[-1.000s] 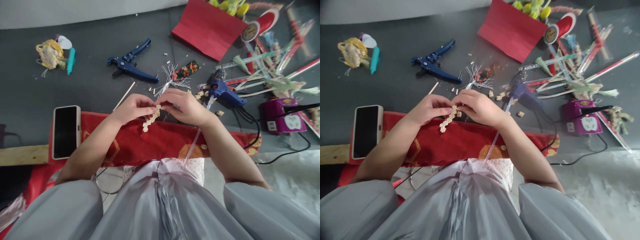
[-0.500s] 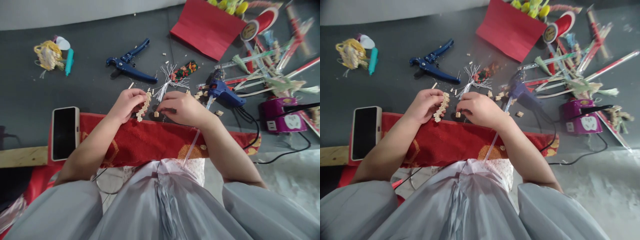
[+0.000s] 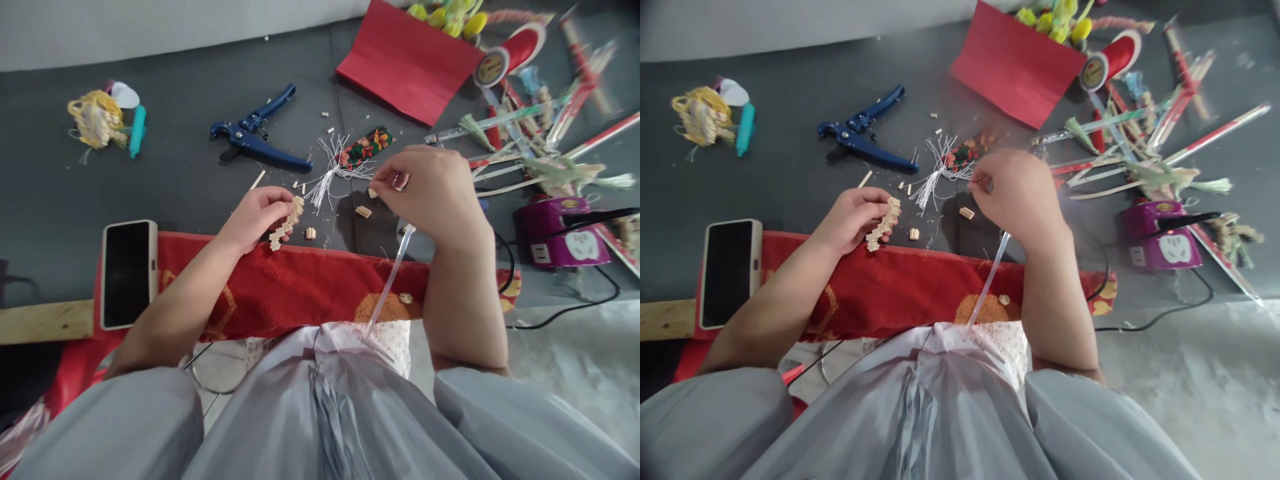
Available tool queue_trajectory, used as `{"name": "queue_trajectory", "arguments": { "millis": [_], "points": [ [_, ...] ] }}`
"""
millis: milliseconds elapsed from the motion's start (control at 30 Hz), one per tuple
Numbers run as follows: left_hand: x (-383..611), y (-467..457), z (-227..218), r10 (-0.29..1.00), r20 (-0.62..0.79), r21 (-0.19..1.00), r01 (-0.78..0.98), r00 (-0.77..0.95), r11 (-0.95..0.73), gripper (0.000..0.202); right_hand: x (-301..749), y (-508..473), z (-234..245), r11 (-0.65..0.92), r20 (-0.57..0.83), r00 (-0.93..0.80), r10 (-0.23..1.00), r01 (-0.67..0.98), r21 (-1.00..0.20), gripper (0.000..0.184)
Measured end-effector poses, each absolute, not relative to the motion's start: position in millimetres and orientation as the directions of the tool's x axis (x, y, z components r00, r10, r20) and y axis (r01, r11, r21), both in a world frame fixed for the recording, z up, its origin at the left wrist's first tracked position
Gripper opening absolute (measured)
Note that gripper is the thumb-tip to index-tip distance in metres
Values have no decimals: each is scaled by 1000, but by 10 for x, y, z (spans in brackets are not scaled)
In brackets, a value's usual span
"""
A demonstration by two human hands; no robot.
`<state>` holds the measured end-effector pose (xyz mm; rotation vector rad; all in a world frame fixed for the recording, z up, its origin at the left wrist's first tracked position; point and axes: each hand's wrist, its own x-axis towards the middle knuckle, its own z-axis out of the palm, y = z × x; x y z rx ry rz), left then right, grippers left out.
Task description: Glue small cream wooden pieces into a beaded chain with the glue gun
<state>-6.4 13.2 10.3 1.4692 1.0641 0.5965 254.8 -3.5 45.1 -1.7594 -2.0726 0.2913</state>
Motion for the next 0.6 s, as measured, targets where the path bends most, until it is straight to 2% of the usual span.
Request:
{"name": "queue_trajectory", "arguments": {
  "millis": [100, 167, 267, 367, 500, 600],
  "points": [
    [-54, 126, 113, 865, -249, 962, 214, 436, 170, 6, 2570, -47, 452, 177, 137, -135, 981, 912, -370, 10],
    [-47, 123, 123, 863, -280, 957, 190, 420, 218, 5, 2574, -56, 484, 113, 104, -83, 991, 938, -326, 9],
    [-42, 120, 129, 859, -286, 952, 226, 425, 205, 5, 2570, -56, 535, 25, 64, -8, 998, 965, -262, 13],
    [-45, 118, 122, 859, -286, 948, 256, 425, 189, 5, 2553, -40, 484, 30, 48, -20, 999, 976, -214, 5],
    [-55, 114, 107, 862, -289, 955, 192, 416, 228, 5, 2557, -7, 246, 112, 193, -75, 978, 975, -190, 15],
    [-64, 115, 94, 859, -276, 960, 174, 431, 221, 5, 2591, 18, 112, 232, 279, -167, 946, 948, -218, 8]
  ]
}}
